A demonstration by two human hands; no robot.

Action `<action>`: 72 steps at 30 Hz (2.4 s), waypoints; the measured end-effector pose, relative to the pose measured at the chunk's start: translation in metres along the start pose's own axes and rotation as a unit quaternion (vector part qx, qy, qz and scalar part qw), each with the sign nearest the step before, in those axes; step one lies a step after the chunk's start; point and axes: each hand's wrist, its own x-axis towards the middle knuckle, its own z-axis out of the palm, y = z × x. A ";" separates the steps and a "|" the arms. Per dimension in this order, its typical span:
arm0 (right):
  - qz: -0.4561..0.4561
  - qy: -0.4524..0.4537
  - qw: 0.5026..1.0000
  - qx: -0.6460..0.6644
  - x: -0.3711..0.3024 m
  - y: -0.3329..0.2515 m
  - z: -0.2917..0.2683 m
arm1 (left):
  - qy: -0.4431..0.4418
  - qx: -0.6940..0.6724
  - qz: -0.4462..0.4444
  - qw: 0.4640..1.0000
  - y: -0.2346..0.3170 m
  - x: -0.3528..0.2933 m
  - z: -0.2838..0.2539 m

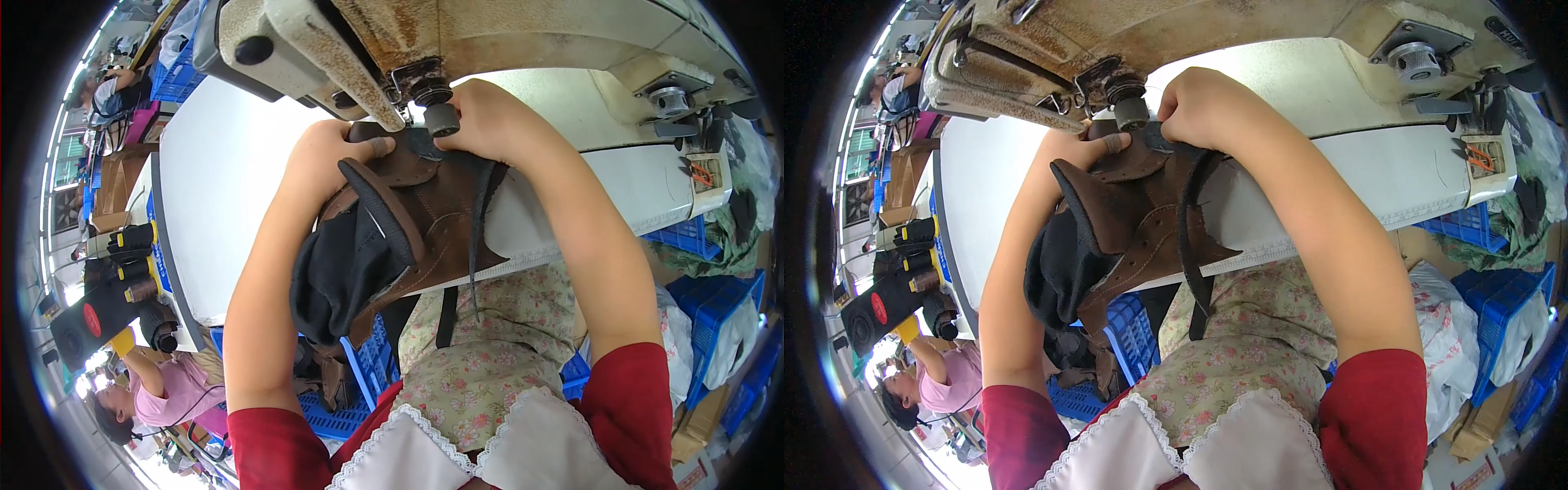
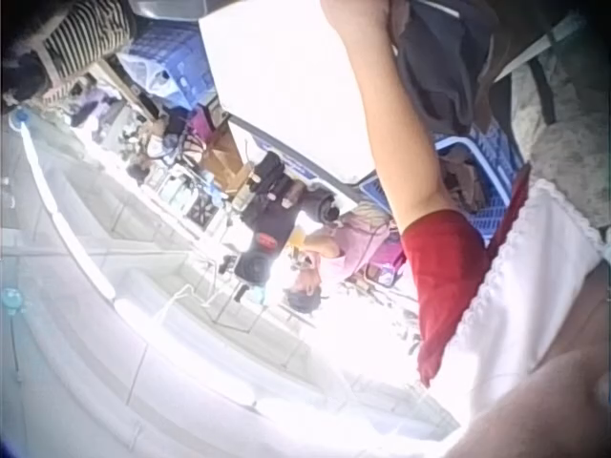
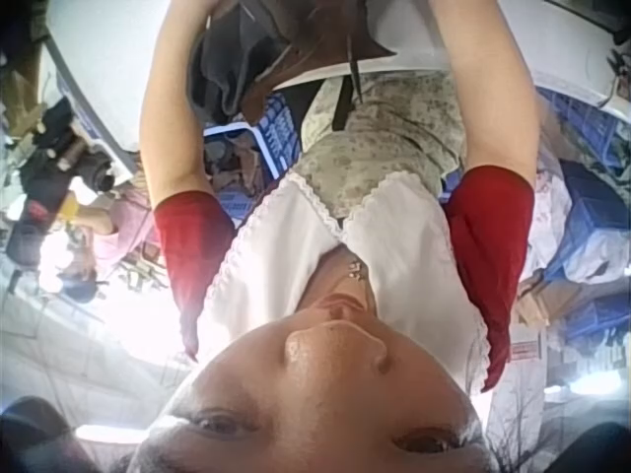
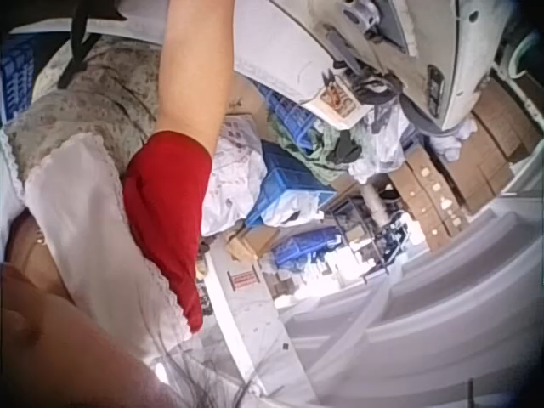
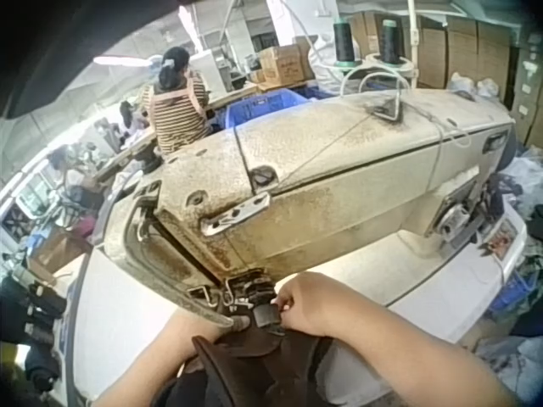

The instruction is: Stitching and trimming leather components for shoes using an industrial sewing machine.

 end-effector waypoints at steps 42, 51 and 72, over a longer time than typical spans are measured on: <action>-0.028 -0.015 0.998 -0.062 0.013 -0.002 -0.008 | -0.022 -0.056 -0.067 0.996 0.000 0.012 -0.005; -0.032 -0.021 0.997 -0.066 0.016 -0.001 -0.005 | -0.003 -0.043 -0.044 0.998 -0.013 0.016 -0.003; 0.016 -0.057 0.998 -0.008 0.020 0.007 -0.014 | -0.017 -0.127 -0.034 0.991 0.004 0.011 -0.001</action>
